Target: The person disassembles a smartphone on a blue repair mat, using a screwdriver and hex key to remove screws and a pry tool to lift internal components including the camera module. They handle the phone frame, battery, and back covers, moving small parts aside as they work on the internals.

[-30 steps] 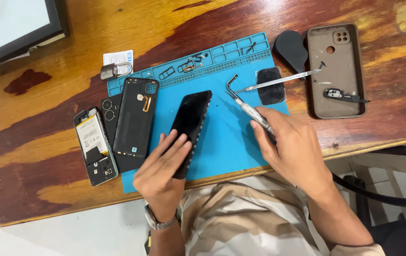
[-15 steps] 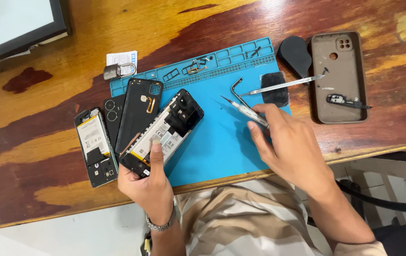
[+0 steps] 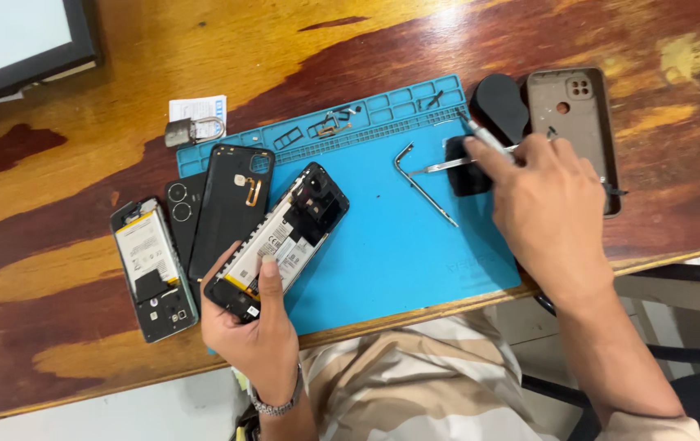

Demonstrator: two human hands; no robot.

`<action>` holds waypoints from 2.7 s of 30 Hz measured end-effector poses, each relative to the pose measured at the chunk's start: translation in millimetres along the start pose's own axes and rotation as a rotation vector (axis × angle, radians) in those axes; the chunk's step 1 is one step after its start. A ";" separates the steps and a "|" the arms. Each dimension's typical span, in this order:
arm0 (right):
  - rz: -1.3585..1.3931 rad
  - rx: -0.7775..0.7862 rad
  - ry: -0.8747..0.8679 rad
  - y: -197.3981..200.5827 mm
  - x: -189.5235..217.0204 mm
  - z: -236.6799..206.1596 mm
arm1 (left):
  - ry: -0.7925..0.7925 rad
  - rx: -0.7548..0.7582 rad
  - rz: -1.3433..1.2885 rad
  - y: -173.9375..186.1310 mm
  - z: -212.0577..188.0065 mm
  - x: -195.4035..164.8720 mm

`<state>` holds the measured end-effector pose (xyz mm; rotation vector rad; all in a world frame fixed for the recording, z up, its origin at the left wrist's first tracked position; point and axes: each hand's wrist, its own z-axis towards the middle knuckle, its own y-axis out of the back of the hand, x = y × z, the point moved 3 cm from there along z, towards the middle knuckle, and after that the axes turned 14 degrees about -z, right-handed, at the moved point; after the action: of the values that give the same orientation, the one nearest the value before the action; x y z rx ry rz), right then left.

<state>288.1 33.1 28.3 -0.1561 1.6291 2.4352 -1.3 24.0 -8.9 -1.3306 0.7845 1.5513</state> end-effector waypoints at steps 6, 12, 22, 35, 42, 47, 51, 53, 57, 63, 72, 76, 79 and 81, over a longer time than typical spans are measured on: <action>-0.038 -0.098 0.051 -0.1 7.9 5.0 | -0.004 0.018 -0.057 1.3 -2.3 3.7; 0.198 -0.114 0.015 0.8 -0.1 11.3 | -0.004 0.019 -0.044 0.6 -3.2 6.4; 0.256 -0.127 0.265 4.7 2.8 23.3 | 0.006 0.041 -0.086 1.7 -4.7 6.6; 1.049 -0.059 0.438 4.1 31.5 21.8 | 0.021 0.033 -0.067 -1.2 -2.9 1.8; 1.068 -0.081 0.485 -3.7 39.8 17.6 | 0.031 0.036 -0.092 -1.5 -3.0 1.3; 1.088 -0.097 0.500 -3.5 41.5 17.1 | 0.036 0.035 -0.119 -1.9 -3.0 2.4; 1.059 -0.107 0.487 -2.7 41.3 18.4 | 0.035 0.034 -0.107 -1.4 -3.2 1.8; 1.064 -0.109 0.493 -2.9 40.8 19.5 | 0.027 0.036 -0.093 -1.4 -2.3 1.8; 1.075 -0.099 0.509 -4.4 40.1 20.0 | 0.017 0.039 -0.081 -1.3 -2.6 1.9; 1.089 -0.090 0.494 -7.8 39.0 20.0 | 0.016 0.038 -0.079 -1.0 -2.4 2.2; 0.956 -0.156 0.571 -6.6 36.8 14.4 | 0.003 0.029 -0.052 -2.1 -1.7 2.3; 0.920 -0.124 0.583 -9.3 39.2 11.1 | -0.037 0.040 -0.048 -0.5 0.3 4.1; 1.032 0.005 0.482 -18.4 37.0 20.4 | -0.022 0.041 -0.065 -1.1 0.2 6.4; 1.265 0.136 0.340 -26.3 37.0 27.2 | -0.027 0.043 -0.072 -0.9 -0.4 5.9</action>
<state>258.9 72.1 7.6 0.7562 2.5556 3.1929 -0.3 25.4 -14.6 -1.2907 0.7416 1.4850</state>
